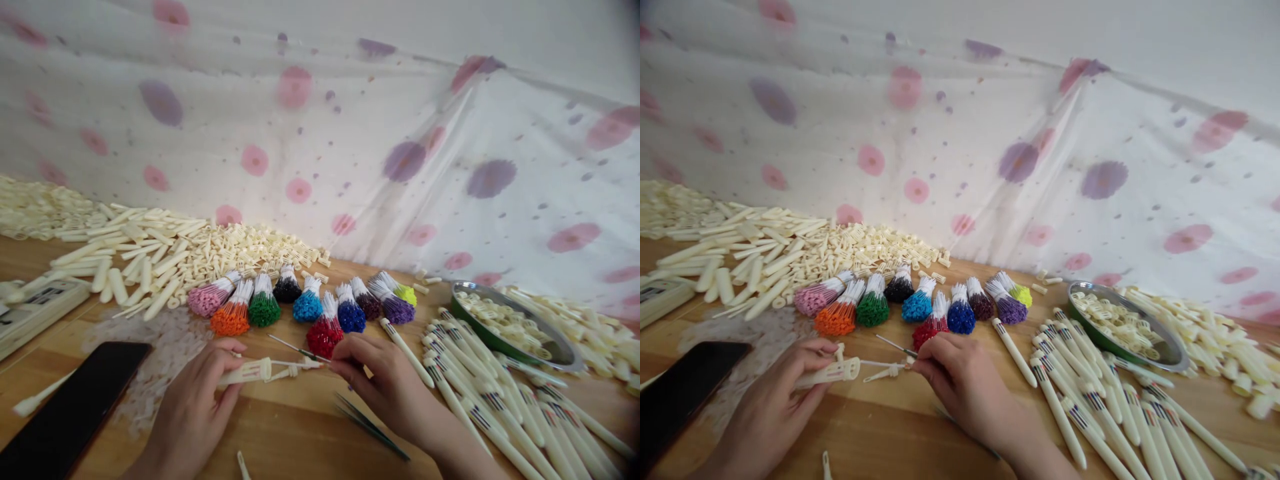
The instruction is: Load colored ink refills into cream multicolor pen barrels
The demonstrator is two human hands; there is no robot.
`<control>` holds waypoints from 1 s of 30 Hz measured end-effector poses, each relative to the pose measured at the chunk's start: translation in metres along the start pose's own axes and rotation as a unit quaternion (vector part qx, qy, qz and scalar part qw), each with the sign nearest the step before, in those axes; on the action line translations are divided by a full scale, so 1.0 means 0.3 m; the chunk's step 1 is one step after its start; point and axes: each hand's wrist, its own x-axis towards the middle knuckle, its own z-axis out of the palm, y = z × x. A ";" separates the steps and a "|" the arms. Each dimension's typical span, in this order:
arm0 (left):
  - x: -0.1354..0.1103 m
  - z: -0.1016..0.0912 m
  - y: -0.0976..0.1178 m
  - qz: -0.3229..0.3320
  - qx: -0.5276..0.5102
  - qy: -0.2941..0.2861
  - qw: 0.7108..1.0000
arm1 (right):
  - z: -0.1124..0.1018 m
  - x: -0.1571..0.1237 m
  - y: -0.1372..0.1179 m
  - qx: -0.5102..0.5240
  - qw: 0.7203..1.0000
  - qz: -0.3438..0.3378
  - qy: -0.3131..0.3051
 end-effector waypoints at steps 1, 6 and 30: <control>-0.001 0.000 -0.001 0.003 0.005 0.003 1.000 | -0.001 -0.001 -0.004 -0.006 1.000 -0.011 0.003; 0.000 -0.004 0.003 0.012 0.015 0.014 1.000 | -0.017 -0.009 -0.012 -0.023 0.999 -0.027 0.006; -0.001 0.005 0.030 0.032 0.034 0.019 0.999 | 0.030 -0.009 -0.026 0.019 1.000 -0.017 -0.003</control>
